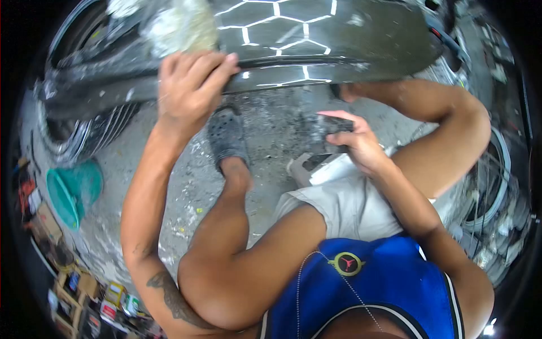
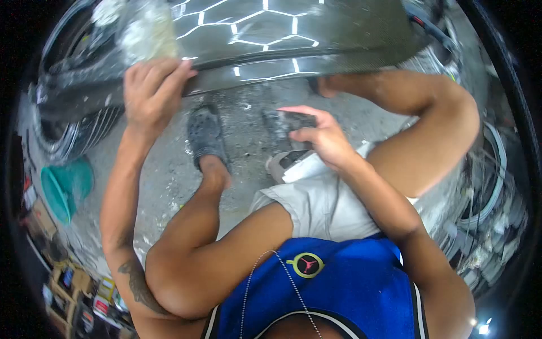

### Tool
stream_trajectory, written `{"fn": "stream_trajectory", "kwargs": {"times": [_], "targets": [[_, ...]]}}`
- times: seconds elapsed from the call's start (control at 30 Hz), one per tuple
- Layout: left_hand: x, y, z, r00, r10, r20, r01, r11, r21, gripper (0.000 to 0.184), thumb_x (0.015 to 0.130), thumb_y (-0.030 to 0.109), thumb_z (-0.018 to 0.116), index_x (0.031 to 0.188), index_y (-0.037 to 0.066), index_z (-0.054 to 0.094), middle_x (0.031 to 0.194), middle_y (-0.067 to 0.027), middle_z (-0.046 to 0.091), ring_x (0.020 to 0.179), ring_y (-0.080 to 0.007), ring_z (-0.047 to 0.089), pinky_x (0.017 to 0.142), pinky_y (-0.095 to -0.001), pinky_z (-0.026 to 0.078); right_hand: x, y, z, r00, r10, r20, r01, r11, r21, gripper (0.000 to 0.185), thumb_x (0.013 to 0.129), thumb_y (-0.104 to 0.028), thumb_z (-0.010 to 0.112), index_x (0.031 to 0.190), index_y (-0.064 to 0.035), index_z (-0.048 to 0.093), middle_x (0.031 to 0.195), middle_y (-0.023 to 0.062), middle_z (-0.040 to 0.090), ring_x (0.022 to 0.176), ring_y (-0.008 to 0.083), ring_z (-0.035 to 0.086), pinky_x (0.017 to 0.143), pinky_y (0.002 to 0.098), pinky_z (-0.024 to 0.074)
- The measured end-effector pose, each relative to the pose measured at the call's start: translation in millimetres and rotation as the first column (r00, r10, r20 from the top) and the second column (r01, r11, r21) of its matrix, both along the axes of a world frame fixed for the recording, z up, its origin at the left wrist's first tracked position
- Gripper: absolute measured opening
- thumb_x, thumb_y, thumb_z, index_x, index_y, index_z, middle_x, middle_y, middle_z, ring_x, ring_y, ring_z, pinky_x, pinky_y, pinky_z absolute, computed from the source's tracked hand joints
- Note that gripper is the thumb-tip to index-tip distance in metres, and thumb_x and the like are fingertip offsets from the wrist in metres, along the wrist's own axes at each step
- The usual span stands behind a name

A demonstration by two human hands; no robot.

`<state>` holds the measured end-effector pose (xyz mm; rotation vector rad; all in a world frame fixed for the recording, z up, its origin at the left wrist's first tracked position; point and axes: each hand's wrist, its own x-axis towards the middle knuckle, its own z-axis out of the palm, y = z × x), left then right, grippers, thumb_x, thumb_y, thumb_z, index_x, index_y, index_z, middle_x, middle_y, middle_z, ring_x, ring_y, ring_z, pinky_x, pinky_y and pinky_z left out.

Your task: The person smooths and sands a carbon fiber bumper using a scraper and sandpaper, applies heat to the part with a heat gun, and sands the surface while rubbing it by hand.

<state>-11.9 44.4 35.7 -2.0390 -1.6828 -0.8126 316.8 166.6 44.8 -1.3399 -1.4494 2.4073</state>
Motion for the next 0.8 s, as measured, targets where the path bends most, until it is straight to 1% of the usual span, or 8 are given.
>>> {"fn": "stream_trajectory", "kwargs": {"times": [0.03,0.17,0.23,0.37,0.5,0.57,0.63,0.8], "targets": [[2.1,-2.2,3.6,1.0,0.012,-0.01,-0.012,1.0,-0.011,0.041,0.072,0.005,0.084,0.111,0.011,0.074,0.1,-0.0005,0.071,0.094,-0.0198,0.068,0.084,-0.0368,0.044,2.4,-1.5,-2.5,0.999,0.021,0.033,-0.021,1.0,0.011,0.055,0.081,0.011,0.061,0.132,-0.0058,0.068,0.112,0.0044,0.072,0.098,0.0116,0.065,0.091,0.0254,0.0508],[5.1,-1.0,0.0,0.999,0.025,-0.033,-0.025,1.0,0.007,0.035,0.074,0.001,0.082,0.106,0.011,0.075,0.095,-0.0002,0.07,0.093,-0.0194,0.068,0.083,-0.0364,0.043,1.6,-7.5,-1.0,0.999,0.038,0.007,-0.038,0.995,0.087,0.052,0.08,0.012,0.061,0.128,-0.0066,0.072,0.112,0.0024,0.072,0.092,0.0084,0.063,0.084,0.0242,0.0513],[8.9,2.1,4.0,0.999,0.031,-0.016,-0.031,1.0,-0.003,0.032,0.074,0.002,0.082,0.104,0.011,0.074,0.094,-0.0007,0.069,0.092,-0.0202,0.067,0.082,-0.0369,0.043,0.8,-8.6,0.7,0.993,0.096,0.074,-0.1,0.994,0.053,0.052,0.081,0.012,0.06,0.128,-0.0067,0.072,0.11,0.0021,0.073,0.091,0.0079,0.063,0.084,0.0242,0.051],[16.4,5.5,11.6,0.995,0.101,-0.01,-0.101,0.994,-0.037,0.026,0.077,0.004,0.08,0.1,0.011,0.07,0.091,-0.0025,0.065,0.087,-0.0231,0.063,0.079,-0.0385,0.043,-1.2,-13.2,-3.3,0.997,0.072,0.018,-0.073,0.996,0.047,0.052,0.082,0.01,0.062,0.131,-0.0056,0.07,0.11,0.0015,0.072,0.087,0.0063,0.062,0.078,0.0215,0.0482],[17.3,7.1,2.3,0.988,0.153,-0.032,-0.154,0.988,-0.033,0.017,0.083,0.012,0.074,0.099,0.01,0.068,0.093,-0.0018,0.063,0.091,-0.0228,0.059,0.08,-0.0396,0.042,-3.7,-13.4,-1.6,0.995,0.089,0.055,-0.092,0.994,0.058,0.053,0.081,0.01,0.061,0.131,-0.0051,0.07,0.108,0.0019,0.072,0.089,0.0081,0.063,0.081,0.0225,0.0491],[18.9,7.7,4.6,0.989,0.147,-0.014,-0.148,0.988,-0.042,0.022,0.079,0.006,0.079,0.097,0.01,0.066,0.092,-0.0033,0.065,0.086,-0.0244,0.06,0.076,-0.0389,0.043,-6.1,-14.4,0.2,0.995,0.094,0.044,-0.096,0.993,0.062,0.054,0.08,0.01,0.061,0.132,-0.0049,0.069,0.108,0.0018,0.072,0.088,0.0082,0.063,0.081,0.0228,0.0495],[18.1,6.4,1.2,0.986,0.166,-0.013,-0.166,0.982,-0.09,0.017,0.084,0.014,0.073,0.099,0.01,0.067,0.095,-0.0016,0.062,0.091,-0.023,0.058,0.08,-0.0395,0.042,-4.8,-13.8,-1.5,0.991,0.116,0.061,-0.12,0.991,0.065,0.054,0.08,0.01,0.06,0.132,-0.0046,0.069,0.108,0.0021,0.072,0.089,0.0083,0.063,0.082,0.0232,0.0496],[-3.3,3.8,7.5,0.987,0.126,0.098,-0.124,0.992,-0.03,0.017,0.083,0.008,0.077,0.097,0.008,0.067,0.092,-0.0033,0.065,0.085,-0.0234,0.06,0.075,-0.0388,0.043,-4.6,-15.7,-0.9,0.985,0.152,0.082,-0.162,0.977,0.136,0.054,0.081,0.009,0.06,0.131,-0.0058,0.07,0.109,0.0047,0.072,0.095,0.0116,0.062,0.088,0.0267,0.0495]]}}
